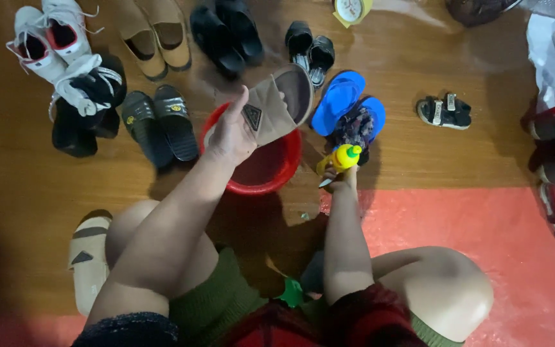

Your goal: Scrubbing a sandal with soap and a brush over a red bucket.

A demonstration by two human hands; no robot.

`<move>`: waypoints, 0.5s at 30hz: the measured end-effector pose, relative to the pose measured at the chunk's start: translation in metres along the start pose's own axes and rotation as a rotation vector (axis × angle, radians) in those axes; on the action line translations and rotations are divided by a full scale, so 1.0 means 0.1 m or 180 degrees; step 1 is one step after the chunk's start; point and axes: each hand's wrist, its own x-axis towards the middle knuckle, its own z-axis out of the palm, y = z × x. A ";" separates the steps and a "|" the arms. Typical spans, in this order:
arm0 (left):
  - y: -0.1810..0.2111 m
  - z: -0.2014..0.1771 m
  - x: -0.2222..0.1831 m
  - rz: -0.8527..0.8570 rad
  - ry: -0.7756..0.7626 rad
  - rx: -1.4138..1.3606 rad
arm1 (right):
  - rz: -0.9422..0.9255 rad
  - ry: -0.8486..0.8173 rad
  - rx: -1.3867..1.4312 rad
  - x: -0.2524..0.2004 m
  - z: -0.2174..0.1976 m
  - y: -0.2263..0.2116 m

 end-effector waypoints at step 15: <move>-0.05 -0.28 0.22 -0.0146 -0.1150 -0.0166 | 0.0047 0.0024 -0.0241 -0.11 -0.23 0.03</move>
